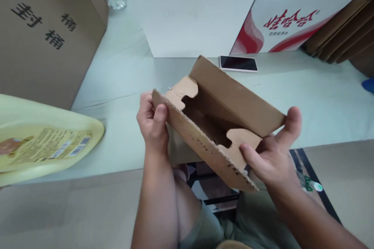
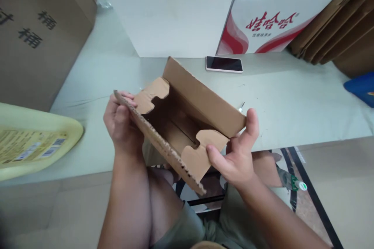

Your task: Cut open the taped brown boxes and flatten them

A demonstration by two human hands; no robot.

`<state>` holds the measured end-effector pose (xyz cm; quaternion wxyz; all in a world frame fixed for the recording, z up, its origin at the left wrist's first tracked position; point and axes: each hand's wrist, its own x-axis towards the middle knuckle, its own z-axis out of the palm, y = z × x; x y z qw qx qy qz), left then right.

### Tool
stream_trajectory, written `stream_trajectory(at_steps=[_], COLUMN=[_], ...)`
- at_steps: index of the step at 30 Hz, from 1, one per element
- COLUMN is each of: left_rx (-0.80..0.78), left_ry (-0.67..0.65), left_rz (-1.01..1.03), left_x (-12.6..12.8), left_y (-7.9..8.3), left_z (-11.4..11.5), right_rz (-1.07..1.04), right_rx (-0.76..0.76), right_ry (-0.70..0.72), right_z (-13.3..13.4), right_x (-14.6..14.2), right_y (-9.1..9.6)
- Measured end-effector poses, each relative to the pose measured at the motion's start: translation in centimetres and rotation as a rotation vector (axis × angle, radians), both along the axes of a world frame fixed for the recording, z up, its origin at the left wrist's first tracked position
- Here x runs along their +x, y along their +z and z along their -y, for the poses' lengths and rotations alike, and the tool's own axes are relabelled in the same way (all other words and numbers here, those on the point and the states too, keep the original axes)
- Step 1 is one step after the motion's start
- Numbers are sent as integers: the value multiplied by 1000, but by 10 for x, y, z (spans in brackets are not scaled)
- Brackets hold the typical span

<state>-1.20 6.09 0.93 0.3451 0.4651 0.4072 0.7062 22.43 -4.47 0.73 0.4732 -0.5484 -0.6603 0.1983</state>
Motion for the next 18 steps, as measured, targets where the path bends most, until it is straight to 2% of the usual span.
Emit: stream_trajectory(at_steps=[3,6,9,12,15,18], left_rx=[-44,-11,-28,-49,-39,-10], left_ry=[10,11,0,-9,-60,-100], left_rz=[-55,-57,-80,-163,-278,-389], left_x=[-1,1,0,-2,-7,-13], left_y=[0,3,4,4,5,4], left_z=[-1,-1,-1,1,1,0], right_rz=[-46,-117,-127,-143,-195,-208], right_rx=[45,84,118,79,14,17], right_ry=[37,48,154,236,268,291], right_z=[0,-3,-5,-2,3,5], right_x=[-4,-5,-2,4,7,9], right_y=[-2,-2,-2,-2,-2,0])
